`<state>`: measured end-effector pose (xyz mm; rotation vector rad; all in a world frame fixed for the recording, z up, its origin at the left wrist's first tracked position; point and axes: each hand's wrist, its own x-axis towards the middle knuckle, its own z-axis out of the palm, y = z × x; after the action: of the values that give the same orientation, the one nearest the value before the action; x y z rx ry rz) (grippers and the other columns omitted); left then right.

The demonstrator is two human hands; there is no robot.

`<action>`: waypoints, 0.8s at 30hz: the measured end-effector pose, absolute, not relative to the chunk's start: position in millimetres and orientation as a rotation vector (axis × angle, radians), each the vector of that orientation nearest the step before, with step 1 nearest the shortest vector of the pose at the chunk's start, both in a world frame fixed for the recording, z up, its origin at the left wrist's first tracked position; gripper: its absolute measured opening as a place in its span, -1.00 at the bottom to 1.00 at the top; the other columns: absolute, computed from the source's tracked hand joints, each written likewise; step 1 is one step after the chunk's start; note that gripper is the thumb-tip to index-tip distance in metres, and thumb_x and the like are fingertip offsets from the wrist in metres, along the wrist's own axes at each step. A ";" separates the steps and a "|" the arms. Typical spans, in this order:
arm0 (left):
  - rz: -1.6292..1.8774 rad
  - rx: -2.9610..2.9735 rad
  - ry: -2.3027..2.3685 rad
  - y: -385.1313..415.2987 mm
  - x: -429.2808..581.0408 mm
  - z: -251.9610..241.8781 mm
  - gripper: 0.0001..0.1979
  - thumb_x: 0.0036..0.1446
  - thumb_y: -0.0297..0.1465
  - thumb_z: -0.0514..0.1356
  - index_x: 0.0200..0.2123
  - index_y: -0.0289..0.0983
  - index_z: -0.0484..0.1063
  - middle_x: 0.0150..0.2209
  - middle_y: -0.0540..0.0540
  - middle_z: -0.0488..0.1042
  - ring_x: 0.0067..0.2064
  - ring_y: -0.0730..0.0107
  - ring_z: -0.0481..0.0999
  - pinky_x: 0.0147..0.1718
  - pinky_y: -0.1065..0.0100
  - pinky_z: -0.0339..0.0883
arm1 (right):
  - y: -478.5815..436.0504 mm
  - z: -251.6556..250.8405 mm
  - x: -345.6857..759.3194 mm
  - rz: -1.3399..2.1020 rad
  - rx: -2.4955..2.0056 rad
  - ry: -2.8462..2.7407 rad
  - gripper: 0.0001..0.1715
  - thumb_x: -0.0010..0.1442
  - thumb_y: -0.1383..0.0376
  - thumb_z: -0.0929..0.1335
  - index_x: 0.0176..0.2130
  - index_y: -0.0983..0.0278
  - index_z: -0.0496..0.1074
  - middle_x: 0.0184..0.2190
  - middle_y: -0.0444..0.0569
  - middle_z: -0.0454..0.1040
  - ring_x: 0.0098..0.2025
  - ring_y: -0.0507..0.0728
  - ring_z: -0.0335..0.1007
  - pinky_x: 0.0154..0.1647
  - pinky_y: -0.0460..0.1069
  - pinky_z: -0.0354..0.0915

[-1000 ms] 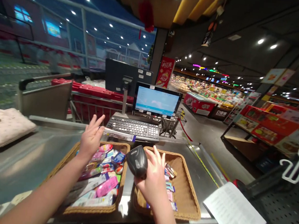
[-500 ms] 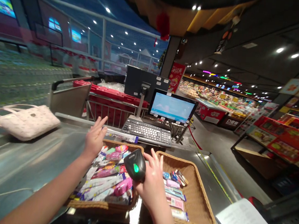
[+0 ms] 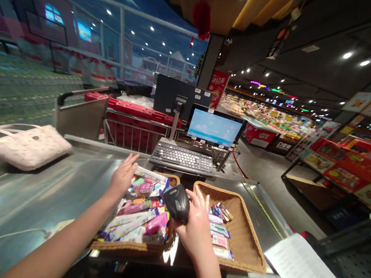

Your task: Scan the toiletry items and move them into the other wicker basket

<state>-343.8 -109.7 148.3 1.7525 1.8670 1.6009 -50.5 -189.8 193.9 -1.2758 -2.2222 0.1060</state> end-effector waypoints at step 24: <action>0.909 2.070 2.063 -132.1 -316.5 122.1 -0.76 0.17 -0.35 0.08 -0.21 -0.17 0.54 0.26 -0.18 0.28 0.35 -0.06 0.07 0.19 -0.32 -0.05 | -190.6 166.4 -17.6 0.088 -1.355 -2.080 -0.46 0.02 0.37 0.33 0.04 0.24 0.36 0.10 0.10 0.38 0.33 0.41 0.04 0.29 0.44 -0.02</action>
<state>-316.5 -132.1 122.1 2.0704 2.0628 0.9094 -17.6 -190.6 166.4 -1.3547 -2.0800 0.0878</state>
